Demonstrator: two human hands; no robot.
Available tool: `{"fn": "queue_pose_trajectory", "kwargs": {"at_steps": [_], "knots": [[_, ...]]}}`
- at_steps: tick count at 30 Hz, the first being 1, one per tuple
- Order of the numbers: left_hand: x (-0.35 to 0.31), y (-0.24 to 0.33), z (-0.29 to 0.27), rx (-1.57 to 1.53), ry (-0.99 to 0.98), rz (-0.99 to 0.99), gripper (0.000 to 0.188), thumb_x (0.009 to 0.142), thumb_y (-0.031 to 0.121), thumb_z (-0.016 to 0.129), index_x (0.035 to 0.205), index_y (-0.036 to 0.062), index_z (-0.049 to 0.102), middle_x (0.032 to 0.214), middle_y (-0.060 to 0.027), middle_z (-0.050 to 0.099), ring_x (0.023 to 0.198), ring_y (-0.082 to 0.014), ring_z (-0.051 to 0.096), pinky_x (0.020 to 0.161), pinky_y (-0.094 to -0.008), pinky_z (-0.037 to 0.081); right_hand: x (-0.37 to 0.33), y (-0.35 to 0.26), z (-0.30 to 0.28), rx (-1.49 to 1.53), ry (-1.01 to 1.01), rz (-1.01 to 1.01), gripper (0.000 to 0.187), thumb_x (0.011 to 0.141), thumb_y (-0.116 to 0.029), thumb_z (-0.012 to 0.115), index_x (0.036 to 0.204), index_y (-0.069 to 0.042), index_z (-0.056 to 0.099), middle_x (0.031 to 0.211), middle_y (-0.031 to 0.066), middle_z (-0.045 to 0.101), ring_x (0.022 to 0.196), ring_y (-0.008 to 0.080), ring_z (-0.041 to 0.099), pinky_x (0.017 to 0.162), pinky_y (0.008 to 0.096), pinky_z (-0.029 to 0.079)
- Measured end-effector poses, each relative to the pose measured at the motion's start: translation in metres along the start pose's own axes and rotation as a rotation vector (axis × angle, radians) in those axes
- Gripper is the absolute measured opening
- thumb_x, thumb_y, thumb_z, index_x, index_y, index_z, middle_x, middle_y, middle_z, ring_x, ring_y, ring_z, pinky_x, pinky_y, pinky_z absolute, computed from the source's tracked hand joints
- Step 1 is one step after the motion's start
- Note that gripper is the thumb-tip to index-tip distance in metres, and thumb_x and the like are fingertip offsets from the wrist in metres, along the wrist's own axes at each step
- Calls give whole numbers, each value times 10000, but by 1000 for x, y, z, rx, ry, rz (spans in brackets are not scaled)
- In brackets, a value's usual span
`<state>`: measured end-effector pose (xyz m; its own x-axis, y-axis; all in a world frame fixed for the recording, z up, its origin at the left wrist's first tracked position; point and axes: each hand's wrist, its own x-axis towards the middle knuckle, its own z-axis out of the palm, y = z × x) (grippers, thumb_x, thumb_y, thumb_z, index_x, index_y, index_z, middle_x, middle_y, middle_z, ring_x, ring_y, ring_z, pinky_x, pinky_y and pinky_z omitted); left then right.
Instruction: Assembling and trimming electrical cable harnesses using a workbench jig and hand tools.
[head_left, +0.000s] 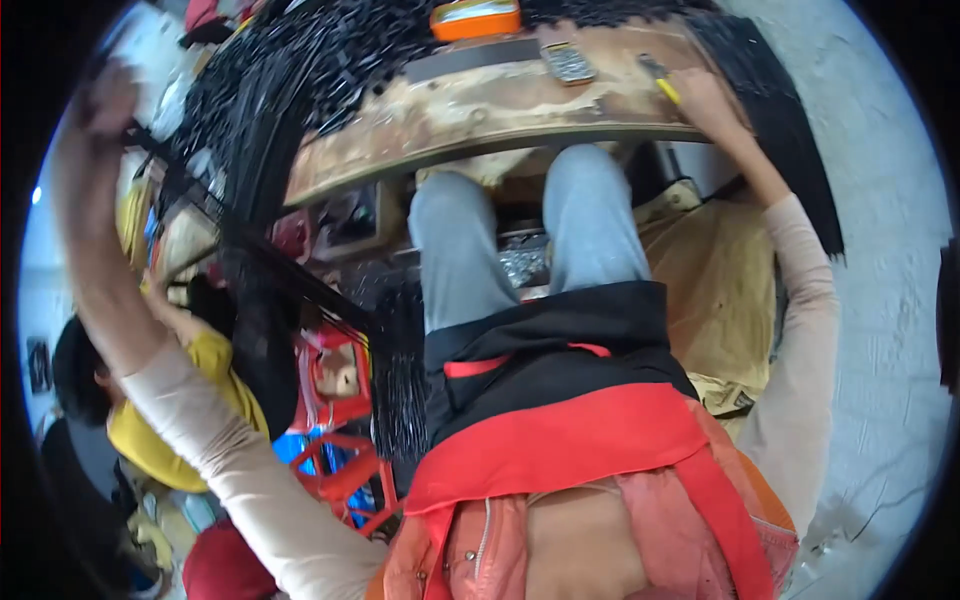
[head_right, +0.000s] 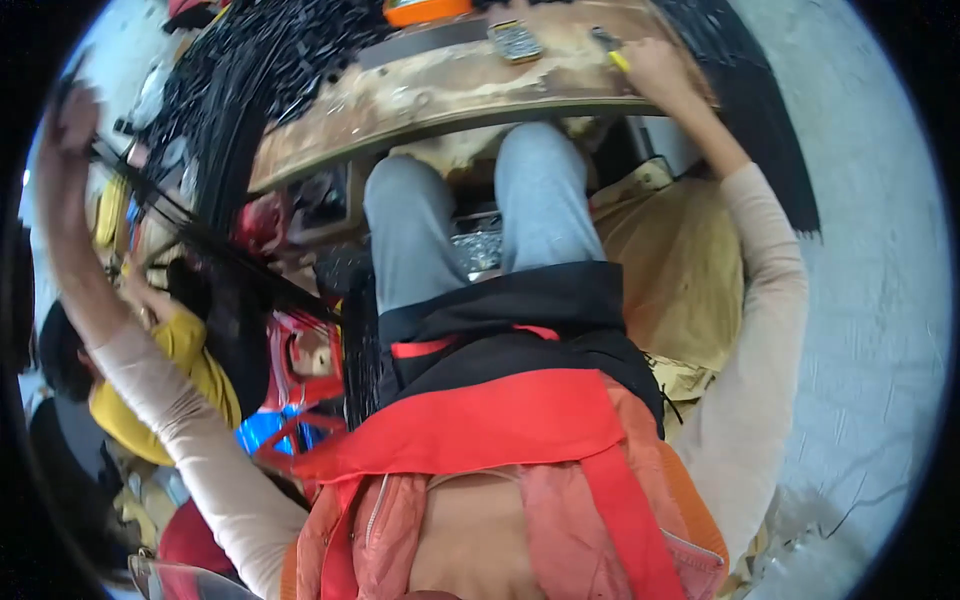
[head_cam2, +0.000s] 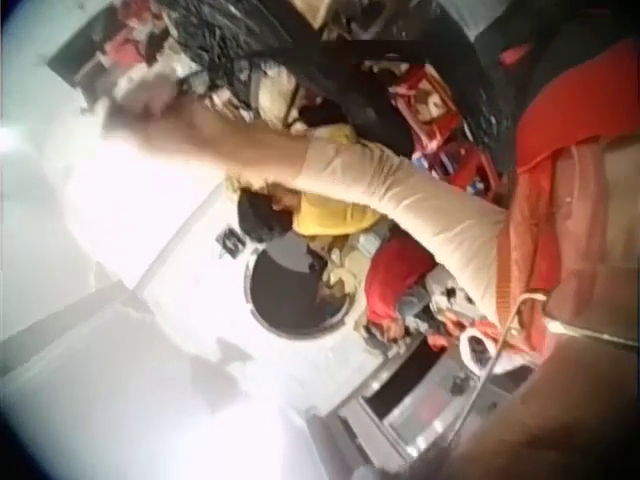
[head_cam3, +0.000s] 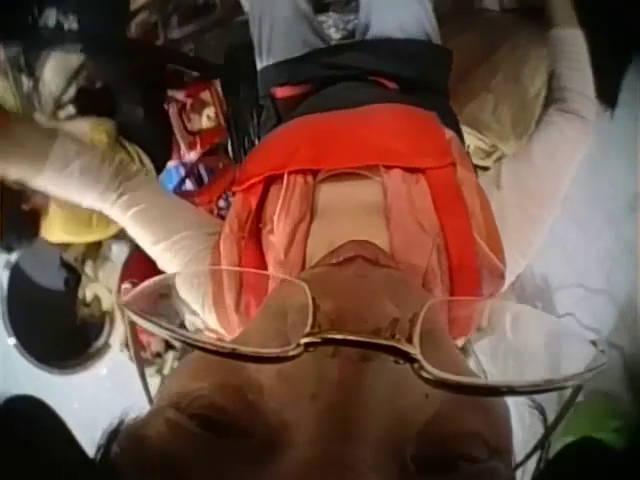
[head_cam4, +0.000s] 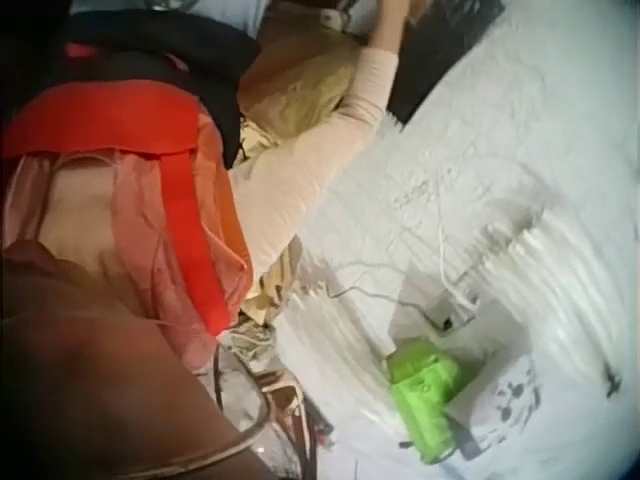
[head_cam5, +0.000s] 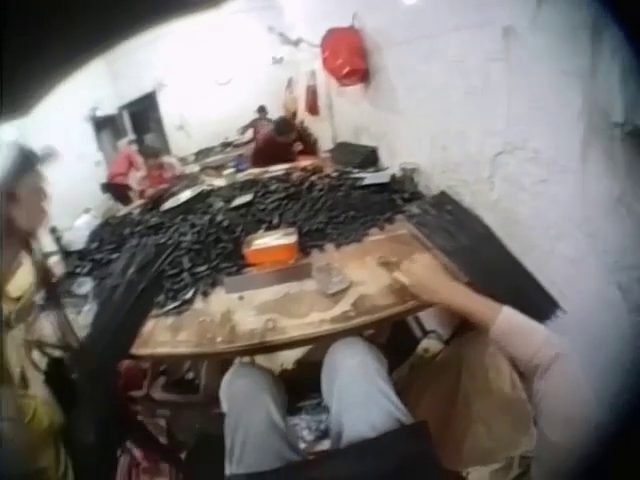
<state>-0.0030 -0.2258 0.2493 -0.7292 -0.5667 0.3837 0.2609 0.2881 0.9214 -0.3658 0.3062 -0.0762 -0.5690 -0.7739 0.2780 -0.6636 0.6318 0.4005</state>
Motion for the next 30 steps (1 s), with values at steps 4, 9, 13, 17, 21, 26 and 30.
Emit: {"fn": "queue_pose_trajectory", "kwargs": {"at_steps": [4,9,13,17,21,26,30], "knots": [[-141,-78,80,280,-186,-118,494,1036,427,362,1082,16,633,618,47,448,516,-54,408,469,-212,299,-24,38,14,64,52,386,197,914,-187,511,992,-51,630,1032,159,629,971,390,614,807,486,520],[-250,-201,54,349,-239,-407,387,1042,321,403,1065,2,621,620,28,425,559,-50,387,502,-225,323,-49,58,35,-319,-88,651,241,946,-177,426,1023,-45,612,1010,240,635,942,433,645,731,548,560],[-318,-347,-8,952,-259,-173,427,984,354,514,1288,55,540,1071,-203,588,977,-267,606,806,-384,495,-35,84,49,-235,-246,646,262,945,-175,398,981,-26,611,973,267,667,941,452,656,787,528,543],[-327,-351,-36,1349,-464,-208,525,867,422,625,1307,146,547,1314,-198,519,1228,-365,498,913,-495,488,-30,99,40,-85,-311,635,248,902,-177,449,980,-8,612,1047,274,655,1005,453,632,838,521,518],[-286,-262,-6,1473,-387,-181,396,877,362,623,1222,168,596,942,-107,680,792,-294,686,685,-423,550,-36,99,28,12,-361,645,261,837,-187,504,1009,-17,603,1086,283,640,1043,474,604,878,547,482],[-282,-212,30,1160,-255,198,332,901,266,610,1220,171,608,908,-78,658,792,-283,660,659,-398,522,-40,90,23,11,-259,607,281,838,-235,552,964,7,619,1017,300,647,972,465,629,849,546,500],[-289,-185,51,965,-354,212,286,902,230,610,1172,143,638,880,-98,659,767,-317,654,636,-396,523,-33,138,24,369,-222,750,383,860,-331,595,936,44,583,905,277,661,837,441,668,813,522,521]]}}
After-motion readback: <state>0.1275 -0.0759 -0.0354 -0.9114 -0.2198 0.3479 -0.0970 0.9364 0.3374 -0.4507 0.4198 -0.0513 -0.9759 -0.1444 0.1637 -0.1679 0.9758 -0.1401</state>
